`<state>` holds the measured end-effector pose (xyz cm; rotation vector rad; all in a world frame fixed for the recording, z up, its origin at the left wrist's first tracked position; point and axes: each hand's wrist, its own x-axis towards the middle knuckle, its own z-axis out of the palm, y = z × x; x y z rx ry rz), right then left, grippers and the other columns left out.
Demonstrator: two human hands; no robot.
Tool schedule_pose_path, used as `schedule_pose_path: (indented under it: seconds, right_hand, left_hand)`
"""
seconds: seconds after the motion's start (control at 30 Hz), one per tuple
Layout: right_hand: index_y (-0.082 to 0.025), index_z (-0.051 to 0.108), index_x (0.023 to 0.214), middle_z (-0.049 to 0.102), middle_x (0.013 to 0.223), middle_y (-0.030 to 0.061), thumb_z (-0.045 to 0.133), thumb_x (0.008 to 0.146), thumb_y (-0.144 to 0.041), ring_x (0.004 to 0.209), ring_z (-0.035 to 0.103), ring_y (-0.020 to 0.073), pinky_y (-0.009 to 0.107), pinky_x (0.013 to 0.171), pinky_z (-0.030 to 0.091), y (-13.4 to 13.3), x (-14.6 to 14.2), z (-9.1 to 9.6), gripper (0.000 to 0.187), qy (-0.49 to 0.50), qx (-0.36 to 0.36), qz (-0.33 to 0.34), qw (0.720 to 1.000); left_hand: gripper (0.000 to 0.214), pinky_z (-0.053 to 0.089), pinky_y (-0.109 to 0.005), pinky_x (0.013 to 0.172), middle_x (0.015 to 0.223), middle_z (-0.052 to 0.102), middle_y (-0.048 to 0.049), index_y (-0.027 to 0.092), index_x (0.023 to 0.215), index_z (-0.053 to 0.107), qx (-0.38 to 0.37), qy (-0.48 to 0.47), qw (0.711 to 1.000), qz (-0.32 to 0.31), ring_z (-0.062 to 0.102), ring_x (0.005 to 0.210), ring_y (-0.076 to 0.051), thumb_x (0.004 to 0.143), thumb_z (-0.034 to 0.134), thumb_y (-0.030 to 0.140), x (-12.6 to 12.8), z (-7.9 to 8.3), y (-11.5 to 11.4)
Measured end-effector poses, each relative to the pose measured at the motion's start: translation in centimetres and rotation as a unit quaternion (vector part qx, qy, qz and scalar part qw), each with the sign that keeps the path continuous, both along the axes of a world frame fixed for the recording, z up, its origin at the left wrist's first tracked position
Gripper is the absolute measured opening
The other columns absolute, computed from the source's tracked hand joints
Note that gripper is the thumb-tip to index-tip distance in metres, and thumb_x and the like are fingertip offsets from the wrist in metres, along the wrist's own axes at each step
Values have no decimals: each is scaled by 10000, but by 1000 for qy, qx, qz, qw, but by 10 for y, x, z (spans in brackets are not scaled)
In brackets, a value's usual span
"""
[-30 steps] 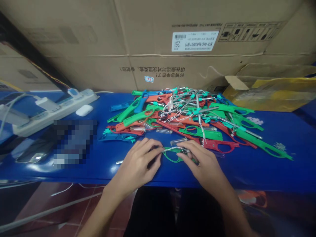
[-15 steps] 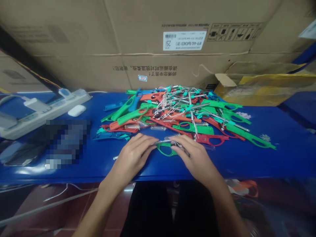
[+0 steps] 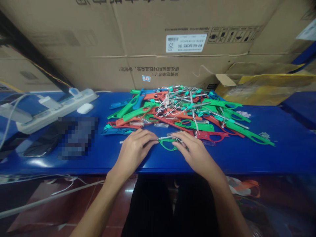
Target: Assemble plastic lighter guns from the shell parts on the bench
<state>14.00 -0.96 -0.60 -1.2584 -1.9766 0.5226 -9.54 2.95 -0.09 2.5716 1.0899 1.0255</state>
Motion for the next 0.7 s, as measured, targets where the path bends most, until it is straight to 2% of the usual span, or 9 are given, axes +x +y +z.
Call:
schedule_pose_path:
  seconds: [0.1, 0.27, 0.5, 0.7]
  right_hand:
    - [-233, 626, 1240, 707, 1231, 50, 549, 1039, -262, 1179, 661, 199, 362, 1049, 520, 0, 0, 0, 217, -6, -3, -3, 1000]
    - [-253, 623, 1206, 710, 1232, 46, 561, 1034, -296, 1173, 667, 217, 391, 1033, 527, -1, -1, -1, 187, -14, -15, -10, 1000]
    - [-255, 622, 1228, 711, 1257, 52, 560, 1031, -297, 1206, 658, 223, 408, 1069, 512, -1, -2, -1, 211, -18, -8, -18, 1000]
    - [-251, 635, 1234, 723, 1241, 54, 562, 1030, -308, 1183, 671, 225, 418, 1061, 520, -1, -1, 0, 225, -13, -16, -17, 1000]
  left_hand:
    - [65, 526, -359, 885, 980, 746, -24, 201, 951, 724, -22, -29, 999, -22, 687, 872, -169, 974, 665, 212, 0, -1, 0]
    - [51, 537, -361, 881, 986, 740, -33, 205, 971, 728, -40, -43, 998, -28, 691, 890, -184, 961, 679, 202, 0, -4, 3]
    - [57, 538, -325, 830, 993, 722, -25, 209, 994, 709, -74, -51, 996, 10, 691, 917, -188, 940, 704, 191, -2, -4, 0]
    - [86, 533, -382, 860, 1021, 733, -47, 208, 997, 728, -62, -38, 997, -13, 679, 931, -205, 985, 644, 222, -2, -4, 2]
